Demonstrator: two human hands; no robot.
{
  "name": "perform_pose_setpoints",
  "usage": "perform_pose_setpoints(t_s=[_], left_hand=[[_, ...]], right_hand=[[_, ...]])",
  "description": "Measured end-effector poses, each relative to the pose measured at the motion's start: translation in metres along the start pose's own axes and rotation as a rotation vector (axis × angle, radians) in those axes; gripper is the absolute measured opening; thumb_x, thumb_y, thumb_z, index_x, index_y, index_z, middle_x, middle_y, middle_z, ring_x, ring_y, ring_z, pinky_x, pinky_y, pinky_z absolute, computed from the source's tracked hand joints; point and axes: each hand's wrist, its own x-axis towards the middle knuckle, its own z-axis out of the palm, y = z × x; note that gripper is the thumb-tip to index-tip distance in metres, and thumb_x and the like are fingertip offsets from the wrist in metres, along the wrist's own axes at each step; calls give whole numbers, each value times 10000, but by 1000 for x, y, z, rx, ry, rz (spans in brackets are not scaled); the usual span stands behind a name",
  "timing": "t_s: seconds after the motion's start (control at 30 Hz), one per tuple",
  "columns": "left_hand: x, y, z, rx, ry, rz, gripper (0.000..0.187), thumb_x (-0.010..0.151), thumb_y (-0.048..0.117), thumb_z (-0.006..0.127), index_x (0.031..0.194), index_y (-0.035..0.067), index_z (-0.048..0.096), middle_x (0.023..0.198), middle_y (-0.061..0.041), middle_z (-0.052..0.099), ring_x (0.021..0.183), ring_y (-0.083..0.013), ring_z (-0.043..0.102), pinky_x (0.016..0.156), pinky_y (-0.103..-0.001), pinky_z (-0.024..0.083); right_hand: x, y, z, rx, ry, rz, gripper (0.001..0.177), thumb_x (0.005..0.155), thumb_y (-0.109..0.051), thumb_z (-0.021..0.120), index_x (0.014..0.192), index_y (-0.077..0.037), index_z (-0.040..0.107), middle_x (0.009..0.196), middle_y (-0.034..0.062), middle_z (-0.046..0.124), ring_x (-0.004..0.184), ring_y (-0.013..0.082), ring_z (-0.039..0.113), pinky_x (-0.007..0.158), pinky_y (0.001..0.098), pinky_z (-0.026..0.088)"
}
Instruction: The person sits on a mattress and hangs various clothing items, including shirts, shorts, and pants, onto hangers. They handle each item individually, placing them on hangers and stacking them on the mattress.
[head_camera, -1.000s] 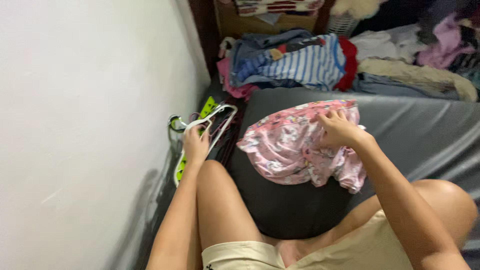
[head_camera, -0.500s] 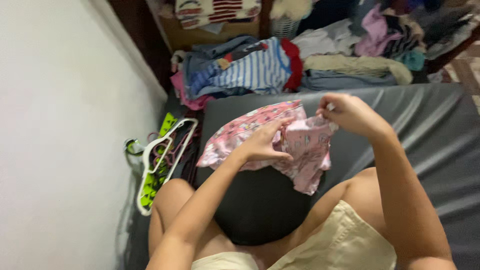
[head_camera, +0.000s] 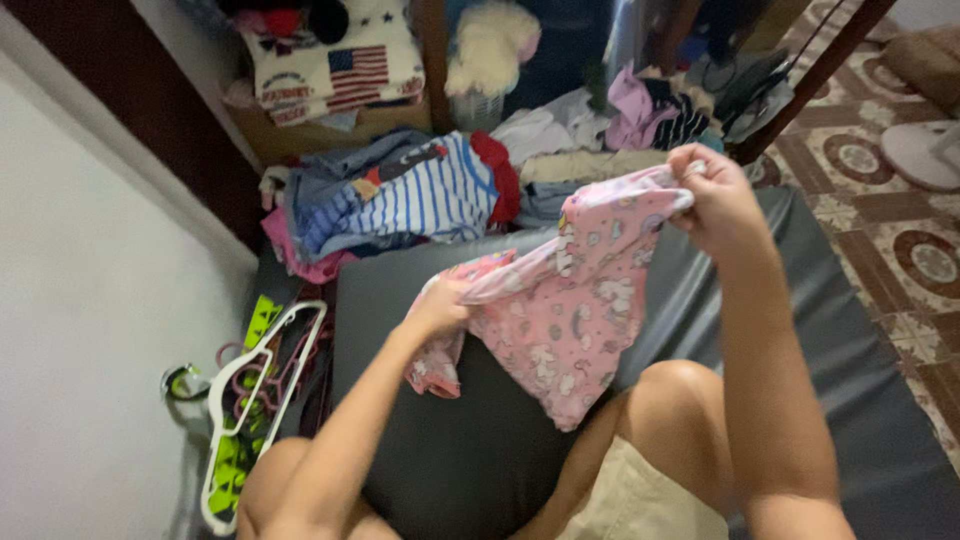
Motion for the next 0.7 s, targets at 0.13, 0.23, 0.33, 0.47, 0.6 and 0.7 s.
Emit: perform_pose_setpoints(t_s=[0.13,0.23,0.33,0.47,0.6,0.7], left_hand=[[-2,16,-62,-357,-126,-96,403,776,156,798,1162,68,725,1087,-97,764,960,-175,685,891,-343,555],[8,1,-116,-198,-121,-87,474,683,136,819,1131,51,689,1049,-79,739,938,-172,654,863,-337,549],[25,-45,-176,163,-50,-98,429,638,157,852,990,9,654,934,-118,689,876,-225,648,797,-385,540],[42,-100,-225,20,336,-265,436,693,98,756,1095,44,594,984,-93,647,893,-227,635,779,-378,537],[65,-140,-258,-3,672,-283,417,794,20,624,1194,47,510,1045,-115,618,933,-241,623,844,-374,520],[79,-150,-274,-49,868,-271,403,850,-22,569,1231,49,458,1086,-118,588,997,-232,610,915,-360,503]], right_hand=[[36,41,-11,14,88,91,124,1096,-206,596,1092,-85,622,785,11,592,543,87,558,433,238,448],[71,69,2,102,71,71,132,1062,-154,571,1131,-49,609,886,51,649,656,138,665,539,285,557],[108,97,29,115,74,17,172,1051,-161,585,1147,-19,597,951,97,679,745,185,712,627,342,619],[159,134,73,169,54,4,147,1025,-114,580,1123,-4,585,937,100,667,789,259,720,664,392,635],[211,158,119,292,3,-60,230,926,61,513,1121,32,633,972,67,685,878,243,719,745,405,675],[235,151,146,205,-34,-226,417,844,154,489,1195,39,684,1054,64,727,944,180,702,798,294,608]])
